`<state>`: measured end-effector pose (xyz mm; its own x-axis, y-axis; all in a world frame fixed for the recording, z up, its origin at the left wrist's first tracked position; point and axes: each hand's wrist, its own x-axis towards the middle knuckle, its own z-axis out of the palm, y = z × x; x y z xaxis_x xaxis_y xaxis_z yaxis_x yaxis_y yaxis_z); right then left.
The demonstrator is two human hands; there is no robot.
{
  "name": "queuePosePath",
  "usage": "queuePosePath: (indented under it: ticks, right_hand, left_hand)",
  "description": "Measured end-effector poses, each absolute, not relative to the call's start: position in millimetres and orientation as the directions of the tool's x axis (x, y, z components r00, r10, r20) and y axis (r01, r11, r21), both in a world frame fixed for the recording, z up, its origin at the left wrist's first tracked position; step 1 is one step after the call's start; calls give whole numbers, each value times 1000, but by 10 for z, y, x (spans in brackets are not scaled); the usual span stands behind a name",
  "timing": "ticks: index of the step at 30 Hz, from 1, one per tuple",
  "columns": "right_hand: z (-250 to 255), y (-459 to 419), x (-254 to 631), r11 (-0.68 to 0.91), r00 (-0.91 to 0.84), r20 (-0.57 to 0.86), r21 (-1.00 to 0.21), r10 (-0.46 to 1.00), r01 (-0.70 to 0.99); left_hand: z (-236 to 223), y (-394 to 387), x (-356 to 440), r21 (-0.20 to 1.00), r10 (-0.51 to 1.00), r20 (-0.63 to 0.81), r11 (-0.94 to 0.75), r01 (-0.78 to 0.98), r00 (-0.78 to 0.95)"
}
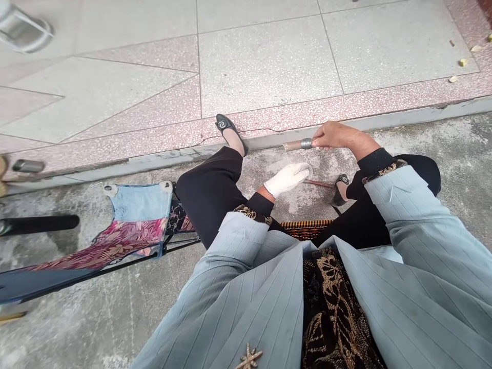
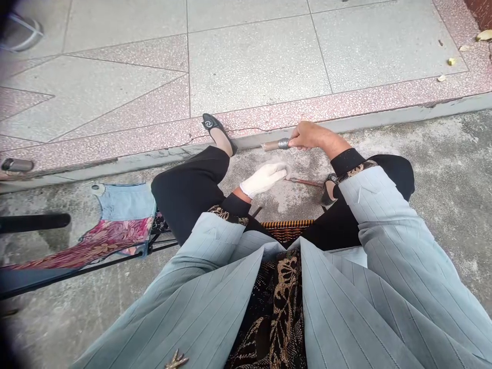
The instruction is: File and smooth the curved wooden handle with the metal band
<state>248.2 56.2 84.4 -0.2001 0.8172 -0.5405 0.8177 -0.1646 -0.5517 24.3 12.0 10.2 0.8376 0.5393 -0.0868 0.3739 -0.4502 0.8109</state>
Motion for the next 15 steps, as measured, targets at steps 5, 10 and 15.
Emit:
queuePosePath:
  ticks: [5,10,15]
  right_hand:
    - [820,551,2389,-34,-148,-568,-298,810,954]
    - [732,510,2308,223,-233,-757,-119,611,968]
    - [684,451,2290,180,-401,-857,-360,325,915]
  left_hand:
    - [52,124,244,770,544,-102,-487,412,833]
    - [81,190,169,692,564,-88,-558,458,821]
    - [79,246,130,701,564,-83,-553,450,822]
